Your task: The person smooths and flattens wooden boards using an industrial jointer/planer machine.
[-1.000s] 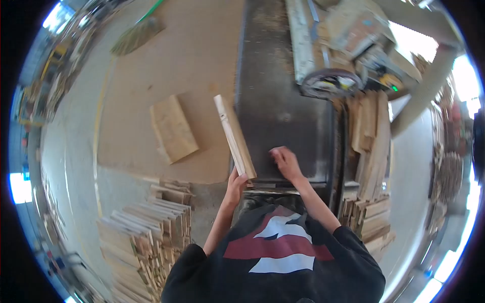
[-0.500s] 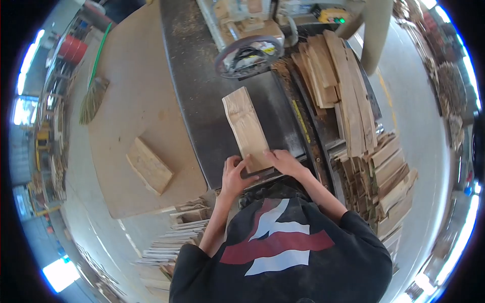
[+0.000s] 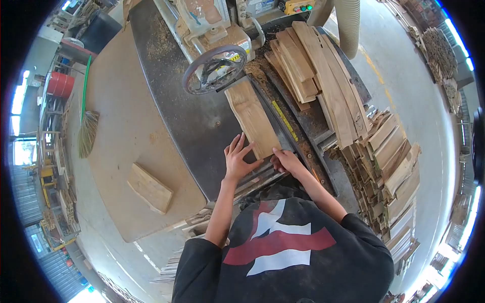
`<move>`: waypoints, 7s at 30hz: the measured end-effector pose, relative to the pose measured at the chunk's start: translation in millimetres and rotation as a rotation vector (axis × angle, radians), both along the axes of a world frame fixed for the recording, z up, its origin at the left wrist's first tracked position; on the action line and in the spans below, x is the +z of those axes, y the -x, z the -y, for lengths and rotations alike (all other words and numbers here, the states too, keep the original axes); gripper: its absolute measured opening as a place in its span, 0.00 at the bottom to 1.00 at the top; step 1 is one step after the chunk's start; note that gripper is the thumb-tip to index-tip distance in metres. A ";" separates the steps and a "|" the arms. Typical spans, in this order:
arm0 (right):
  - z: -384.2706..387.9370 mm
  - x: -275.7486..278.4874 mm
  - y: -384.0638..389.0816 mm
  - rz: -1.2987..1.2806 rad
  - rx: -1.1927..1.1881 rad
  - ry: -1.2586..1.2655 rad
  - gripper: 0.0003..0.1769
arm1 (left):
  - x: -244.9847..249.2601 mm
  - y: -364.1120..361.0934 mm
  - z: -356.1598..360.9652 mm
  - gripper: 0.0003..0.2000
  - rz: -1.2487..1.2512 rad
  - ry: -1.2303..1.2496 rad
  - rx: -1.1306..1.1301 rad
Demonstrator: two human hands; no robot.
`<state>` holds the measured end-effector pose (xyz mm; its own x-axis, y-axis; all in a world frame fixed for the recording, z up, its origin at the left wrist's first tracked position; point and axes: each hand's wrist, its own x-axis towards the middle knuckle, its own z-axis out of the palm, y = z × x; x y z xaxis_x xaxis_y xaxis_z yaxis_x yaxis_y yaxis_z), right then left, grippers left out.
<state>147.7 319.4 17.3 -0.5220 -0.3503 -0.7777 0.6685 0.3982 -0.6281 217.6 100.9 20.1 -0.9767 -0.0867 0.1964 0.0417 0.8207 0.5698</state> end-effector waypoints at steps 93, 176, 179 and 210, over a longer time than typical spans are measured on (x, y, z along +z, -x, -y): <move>199.4 -17.1 202.2 -0.061 -0.219 0.493 0.46 | 40.2 -111.5 49.4 0.64 0.539 0.014 1.042; 130.2 -18.0 57.0 -1.159 0.075 0.057 0.20 | -3.8 -71.8 125.3 0.36 -0.213 0.072 0.629; 113.3 33.9 49.3 -1.014 0.474 -0.141 0.25 | 7.8 -104.2 68.5 0.46 -0.082 0.034 0.450; 91.4 1.9 84.7 -0.064 -0.359 0.099 0.26 | -12.2 120.7 38.9 0.52 -0.123 0.075 0.129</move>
<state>63.0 228.0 19.2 -0.6719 -0.2080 -0.7108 0.7125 0.0804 -0.6971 96.9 62.0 7.9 -0.9267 -0.1902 0.3242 -0.0008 0.8636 0.5041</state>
